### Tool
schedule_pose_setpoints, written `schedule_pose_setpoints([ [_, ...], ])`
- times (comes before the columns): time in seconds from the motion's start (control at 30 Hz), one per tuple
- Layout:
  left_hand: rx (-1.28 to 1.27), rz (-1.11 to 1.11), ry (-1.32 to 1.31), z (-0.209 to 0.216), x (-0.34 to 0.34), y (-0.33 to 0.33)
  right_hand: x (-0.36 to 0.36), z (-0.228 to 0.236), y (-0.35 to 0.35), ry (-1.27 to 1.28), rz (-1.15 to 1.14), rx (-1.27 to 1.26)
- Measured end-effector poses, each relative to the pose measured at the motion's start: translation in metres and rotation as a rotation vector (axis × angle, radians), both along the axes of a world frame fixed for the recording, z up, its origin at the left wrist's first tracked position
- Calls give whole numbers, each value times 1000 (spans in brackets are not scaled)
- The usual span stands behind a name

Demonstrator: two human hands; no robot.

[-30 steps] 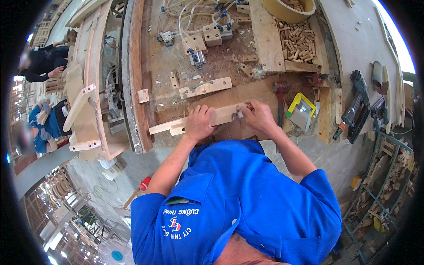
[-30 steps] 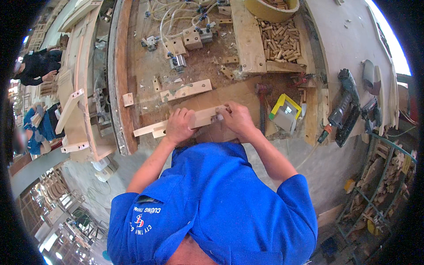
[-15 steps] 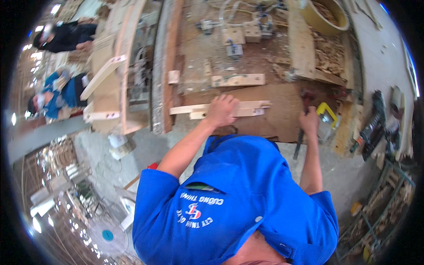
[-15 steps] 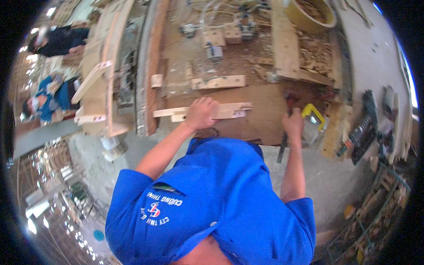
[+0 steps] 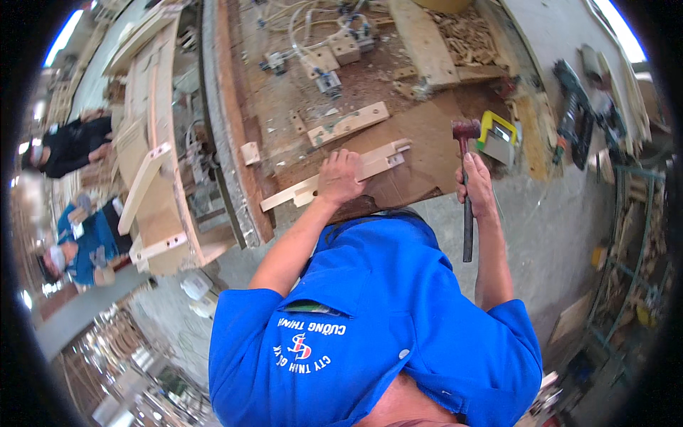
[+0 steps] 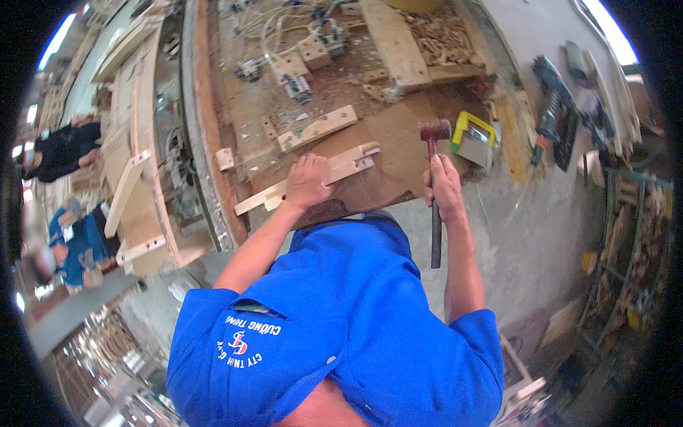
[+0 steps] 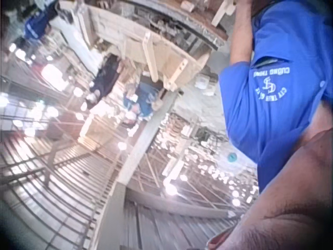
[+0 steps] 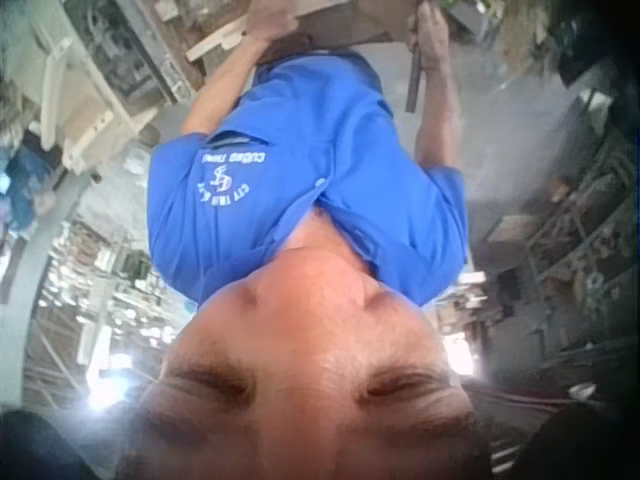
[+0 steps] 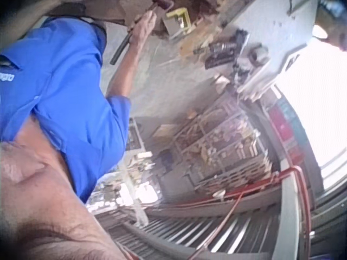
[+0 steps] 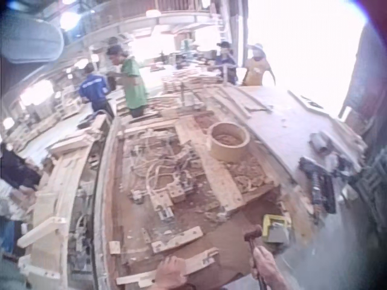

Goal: The person assembles wooden furniture components at a workbench. They align wooden pieces, insert dowels, tap them with a hammer, and secure joints using a nail gun. The person repeats this process for multiple components.

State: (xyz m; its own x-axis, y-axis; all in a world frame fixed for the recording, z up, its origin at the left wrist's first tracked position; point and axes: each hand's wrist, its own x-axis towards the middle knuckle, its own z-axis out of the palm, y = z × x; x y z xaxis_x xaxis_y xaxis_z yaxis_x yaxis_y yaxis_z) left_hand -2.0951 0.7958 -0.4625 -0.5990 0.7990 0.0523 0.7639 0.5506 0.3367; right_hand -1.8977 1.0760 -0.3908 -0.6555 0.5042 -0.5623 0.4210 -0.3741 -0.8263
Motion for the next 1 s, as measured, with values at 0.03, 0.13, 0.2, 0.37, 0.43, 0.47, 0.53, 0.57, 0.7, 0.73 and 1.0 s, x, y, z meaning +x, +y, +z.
schedule_pose_setpoints([
  [0.03,25,-8,2,0,-2,0,6,9,-3,42,-86,0],
  [0.13,0,-26,-14,-3,-4,0,12,28,-5,163,-317,25],
  [0.2,-4,-28,-20,-4,-3,-2,1,26,-9,217,-458,111],
  [0.37,27,-87,-10,6,-5,12,-11,-79,-69,5,-138,494],
  [0.43,11,-73,-11,3,-4,5,-24,-68,-87,-107,47,450],
  [0.47,11,-69,-10,2,-5,5,-23,-57,-76,-57,48,410],
  [0.53,-1,-63,-21,0,-1,2,-17,-35,-61,-1,-37,397],
  [0.57,-2,-43,-16,0,-3,2,-18,-14,-49,16,-148,315],
  [0.7,15,-32,9,0,-3,2,-27,2,-35,146,-525,432],
  [0.73,29,-71,-1,5,-3,11,-15,-41,-41,159,-441,733],
  [1.0,-42,-41,-12,5,-2,7,-4,-39,-41,-86,65,681],
])
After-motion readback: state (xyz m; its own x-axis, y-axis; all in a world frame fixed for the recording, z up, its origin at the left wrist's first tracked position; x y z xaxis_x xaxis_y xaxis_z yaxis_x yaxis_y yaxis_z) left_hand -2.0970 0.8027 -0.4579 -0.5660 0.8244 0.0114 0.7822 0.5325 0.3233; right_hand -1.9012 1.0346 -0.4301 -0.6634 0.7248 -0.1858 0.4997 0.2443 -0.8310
